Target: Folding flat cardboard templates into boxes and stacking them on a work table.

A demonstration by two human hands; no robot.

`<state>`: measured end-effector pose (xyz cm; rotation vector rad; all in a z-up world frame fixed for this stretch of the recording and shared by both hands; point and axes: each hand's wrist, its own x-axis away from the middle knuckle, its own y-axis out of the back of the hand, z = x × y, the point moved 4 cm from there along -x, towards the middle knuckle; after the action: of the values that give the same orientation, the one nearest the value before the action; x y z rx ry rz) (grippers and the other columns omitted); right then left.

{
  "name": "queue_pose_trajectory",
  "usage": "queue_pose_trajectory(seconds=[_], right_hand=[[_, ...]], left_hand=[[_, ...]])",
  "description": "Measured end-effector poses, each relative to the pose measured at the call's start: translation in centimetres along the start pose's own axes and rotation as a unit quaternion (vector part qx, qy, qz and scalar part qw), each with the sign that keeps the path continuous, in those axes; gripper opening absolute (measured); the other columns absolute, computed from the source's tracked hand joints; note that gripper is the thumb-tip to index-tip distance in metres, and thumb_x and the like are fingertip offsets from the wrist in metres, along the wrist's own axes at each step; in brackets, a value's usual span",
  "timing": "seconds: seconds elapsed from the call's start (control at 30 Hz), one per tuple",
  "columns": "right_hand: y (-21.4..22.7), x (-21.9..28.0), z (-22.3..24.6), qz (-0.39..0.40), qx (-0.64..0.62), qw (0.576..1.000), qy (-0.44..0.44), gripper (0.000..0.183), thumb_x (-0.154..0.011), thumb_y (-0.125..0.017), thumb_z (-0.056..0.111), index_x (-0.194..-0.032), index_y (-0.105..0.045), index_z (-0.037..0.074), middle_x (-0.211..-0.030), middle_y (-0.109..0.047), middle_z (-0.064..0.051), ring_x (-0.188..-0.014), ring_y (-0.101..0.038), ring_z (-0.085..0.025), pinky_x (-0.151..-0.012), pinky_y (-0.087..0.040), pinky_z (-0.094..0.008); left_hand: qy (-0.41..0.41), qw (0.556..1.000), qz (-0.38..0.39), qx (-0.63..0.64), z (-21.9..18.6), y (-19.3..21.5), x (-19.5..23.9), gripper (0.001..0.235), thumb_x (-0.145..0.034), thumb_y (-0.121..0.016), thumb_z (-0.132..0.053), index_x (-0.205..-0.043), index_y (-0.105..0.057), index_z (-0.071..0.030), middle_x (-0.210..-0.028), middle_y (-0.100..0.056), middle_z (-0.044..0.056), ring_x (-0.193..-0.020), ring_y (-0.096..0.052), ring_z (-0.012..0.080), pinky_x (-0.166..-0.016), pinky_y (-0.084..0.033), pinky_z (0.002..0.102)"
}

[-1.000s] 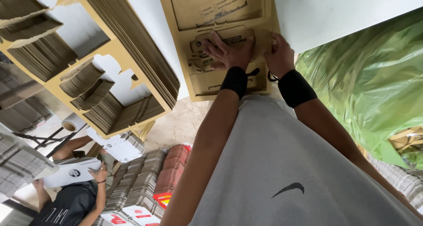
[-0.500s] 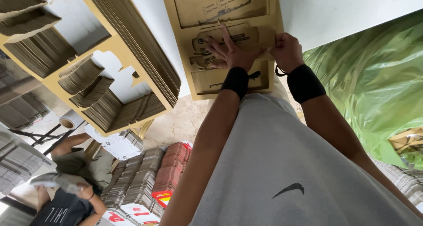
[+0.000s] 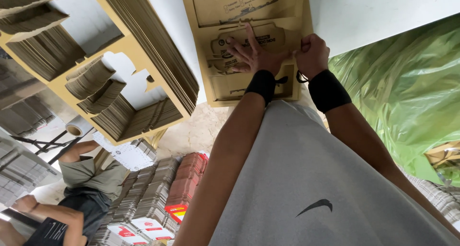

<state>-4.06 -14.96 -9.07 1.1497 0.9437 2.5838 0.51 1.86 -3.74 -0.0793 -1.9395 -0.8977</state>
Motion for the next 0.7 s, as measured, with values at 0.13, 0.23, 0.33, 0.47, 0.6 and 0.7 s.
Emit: queue_pose_trajectory(seconds=[0.13, 0.23, 0.33, 0.47, 0.6, 0.7], right_hand=[[-0.5, 1.2, 1.0, -0.028, 0.013, 0.999, 0.01, 0.016, -0.078, -0.065, 0.007, -0.093, -0.067, 0.011, -0.08, -0.072, -0.001, -0.082, -0.069, -0.024, -0.076, -0.056, -0.04], [-0.4, 1.6, 1.5, -0.046, -0.016, 0.998, 0.026, 0.019, -0.081, -0.053, 0.001, -0.096, -0.063, 0.008, -0.083, -0.073, -0.008, -0.079, -0.068, -0.027, -0.07, -0.055, -0.04], [0.7, 1.8, 1.7, -0.025, 0.016, 1.0, 0.008, 0.025, -0.079, -0.065, 0.009, -0.104, -0.068, 0.011, -0.085, -0.077, -0.007, -0.082, -0.072, -0.027, -0.075, -0.058, -0.044], [1.8, 4.1, 3.4, 0.066, -0.013, 0.99, -0.122, 0.048, -0.081, -0.072, 0.032, -0.125, -0.063, 0.014, -0.109, -0.07, -0.006, -0.095, -0.067, -0.022, -0.075, -0.055, -0.038], [-1.1, 2.9, -1.5, 0.068, 0.035, 0.99, -0.122, 0.024, -0.081, -0.067, 0.028, -0.067, -0.051, 0.017, -0.069, -0.049, 0.002, -0.07, -0.046, -0.017, -0.06, -0.039, -0.039], [-1.0, 2.2, -2.0, 0.044, 0.054, 0.992, -0.108, 0.023, -0.085, -0.061, 0.032, -0.082, -0.071, 0.012, -0.08, -0.07, -0.005, -0.08, -0.066, -0.025, -0.066, -0.05, -0.043]], left_hand=[[0.015, 1.0, -0.004, -0.006, 0.4, -0.1, -0.3, 0.154, -0.06, -0.104, -0.046, -0.157, 0.016, -0.048, -0.169, 0.037, 0.014, -0.155, 0.037, 0.0344, -0.113, 0.018, 0.076], [-0.004, 1.0, -0.006, 0.023, 0.3, 0.2, -0.4, 0.151, -0.063, -0.103, -0.038, -0.157, 0.015, -0.048, -0.17, 0.035, 0.015, -0.156, 0.037, 0.0347, -0.114, 0.019, 0.074], [0.012, 1.0, 0.007, 0.023, 0.2, 0.5, -0.1, 0.152, -0.062, -0.103, -0.036, -0.157, 0.015, -0.048, -0.17, 0.036, 0.011, -0.156, 0.036, 0.0327, -0.114, 0.02, 0.073], [0.009, 0.999, 0.018, 0.027, 0.5, 0.4, -0.4, 0.153, -0.059, -0.1, -0.039, -0.158, 0.016, -0.044, -0.169, 0.037, 0.011, -0.157, 0.035, 0.0332, -0.115, 0.019, 0.073], [0.0, 0.999, 0.044, -0.002, 0.8, 0.7, -0.6, 0.148, -0.071, -0.097, -0.039, -0.158, 0.023, -0.041, -0.165, 0.046, 0.01, -0.155, 0.04, 0.0345, -0.115, 0.015, 0.076], [-0.065, 0.996, 0.055, -0.003, 3.0, -1.1, -2.3, 0.14, -0.08, -0.096, -0.04, -0.154, 0.023, -0.049, -0.161, 0.052, 0.013, -0.155, 0.04, 0.041, -0.111, 0.011, 0.081]])
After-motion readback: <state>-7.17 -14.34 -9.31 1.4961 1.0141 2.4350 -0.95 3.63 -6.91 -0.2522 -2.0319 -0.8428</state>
